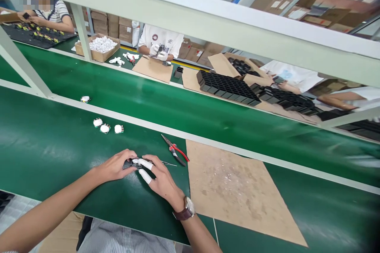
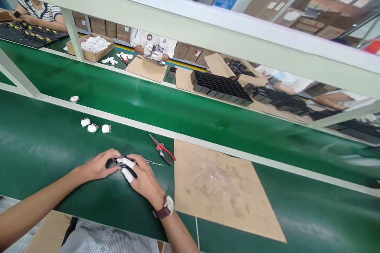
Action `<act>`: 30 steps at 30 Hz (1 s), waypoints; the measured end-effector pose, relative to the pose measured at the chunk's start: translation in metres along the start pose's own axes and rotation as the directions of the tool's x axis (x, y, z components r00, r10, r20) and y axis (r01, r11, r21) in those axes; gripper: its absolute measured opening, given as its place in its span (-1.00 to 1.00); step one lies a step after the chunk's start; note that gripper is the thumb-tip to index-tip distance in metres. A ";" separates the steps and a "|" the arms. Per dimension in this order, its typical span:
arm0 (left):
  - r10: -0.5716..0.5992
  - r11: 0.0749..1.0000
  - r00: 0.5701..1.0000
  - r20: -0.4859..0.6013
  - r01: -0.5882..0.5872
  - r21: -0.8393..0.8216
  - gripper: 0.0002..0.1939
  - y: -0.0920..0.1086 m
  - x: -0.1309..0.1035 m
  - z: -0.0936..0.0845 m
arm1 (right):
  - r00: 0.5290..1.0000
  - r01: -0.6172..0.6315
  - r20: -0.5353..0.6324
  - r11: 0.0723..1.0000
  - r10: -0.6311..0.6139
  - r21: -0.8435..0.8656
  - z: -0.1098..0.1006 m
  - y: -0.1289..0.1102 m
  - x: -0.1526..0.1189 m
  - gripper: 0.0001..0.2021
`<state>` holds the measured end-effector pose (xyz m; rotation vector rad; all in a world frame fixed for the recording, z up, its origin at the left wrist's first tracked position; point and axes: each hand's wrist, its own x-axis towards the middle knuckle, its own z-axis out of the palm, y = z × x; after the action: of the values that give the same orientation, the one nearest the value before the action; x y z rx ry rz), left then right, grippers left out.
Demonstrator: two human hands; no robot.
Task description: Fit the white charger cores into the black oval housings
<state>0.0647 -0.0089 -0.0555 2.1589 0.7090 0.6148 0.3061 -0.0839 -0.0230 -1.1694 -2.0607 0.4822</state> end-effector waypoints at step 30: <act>0.202 0.978 0.979 -0.033 -0.203 -0.041 -0.83 0.011 0.005 -0.004 | 0.989 -0.149 -0.060 0.873 0.136 -0.464 -0.011 0.051 -0.031 -0.60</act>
<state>0.0690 -0.0094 -0.0440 2.2014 0.4887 0.7618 0.3549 -0.0836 -0.0595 -1.6067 -2.1409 0.0248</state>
